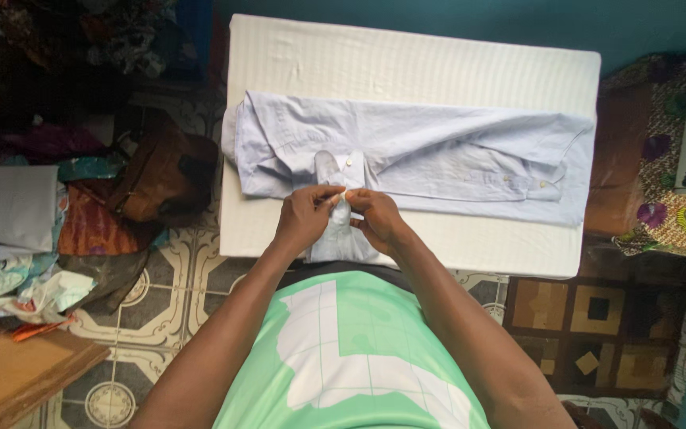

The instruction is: The person folds a light blue long-sleeved shirt by laying it flat, folding the sleeves and sides inward, and then folding the bottom up to the collar.

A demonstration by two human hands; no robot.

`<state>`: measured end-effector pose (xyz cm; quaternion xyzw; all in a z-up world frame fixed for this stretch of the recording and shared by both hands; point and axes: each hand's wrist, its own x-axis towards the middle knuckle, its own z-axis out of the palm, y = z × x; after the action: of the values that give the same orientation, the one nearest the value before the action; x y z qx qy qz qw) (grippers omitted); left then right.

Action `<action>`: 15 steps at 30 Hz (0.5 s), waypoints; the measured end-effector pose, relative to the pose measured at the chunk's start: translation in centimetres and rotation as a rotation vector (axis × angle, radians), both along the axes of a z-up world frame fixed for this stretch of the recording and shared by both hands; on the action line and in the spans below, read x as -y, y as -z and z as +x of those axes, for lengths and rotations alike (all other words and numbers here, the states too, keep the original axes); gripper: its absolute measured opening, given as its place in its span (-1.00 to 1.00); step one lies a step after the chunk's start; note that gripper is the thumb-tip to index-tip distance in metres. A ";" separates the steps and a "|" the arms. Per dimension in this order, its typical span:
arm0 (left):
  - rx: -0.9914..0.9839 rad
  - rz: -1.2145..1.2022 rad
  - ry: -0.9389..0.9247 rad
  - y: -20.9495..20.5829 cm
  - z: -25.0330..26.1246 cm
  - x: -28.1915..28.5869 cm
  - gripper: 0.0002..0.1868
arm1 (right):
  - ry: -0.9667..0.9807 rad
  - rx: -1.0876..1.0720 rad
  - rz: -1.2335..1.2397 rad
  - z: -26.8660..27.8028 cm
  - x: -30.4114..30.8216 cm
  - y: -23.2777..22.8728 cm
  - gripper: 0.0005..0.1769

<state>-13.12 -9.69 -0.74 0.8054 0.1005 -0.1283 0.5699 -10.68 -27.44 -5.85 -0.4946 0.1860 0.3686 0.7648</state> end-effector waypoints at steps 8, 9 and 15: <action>0.011 0.036 -0.062 -0.7 -0.5 -0.3 -0.76 | -0.066 0.327 -0.261 -1.0 -1.0 -0.9 -0.77; -0.007 0.036 -0.065 -0.8 -0.6 -0.3 -0.76 | -0.041 0.339 -0.282 -1.1 -1.1 -0.8 -0.77; -0.037 0.014 -0.050 -0.8 -0.8 -0.1 -0.77 | -0.001 0.328 -0.331 -1.6 -1.0 -0.3 -0.77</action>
<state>-13.91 -9.55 0.04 0.8040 0.1321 -0.1283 0.5654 -12.27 -26.42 -5.54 -0.6667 0.1170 0.2481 0.6931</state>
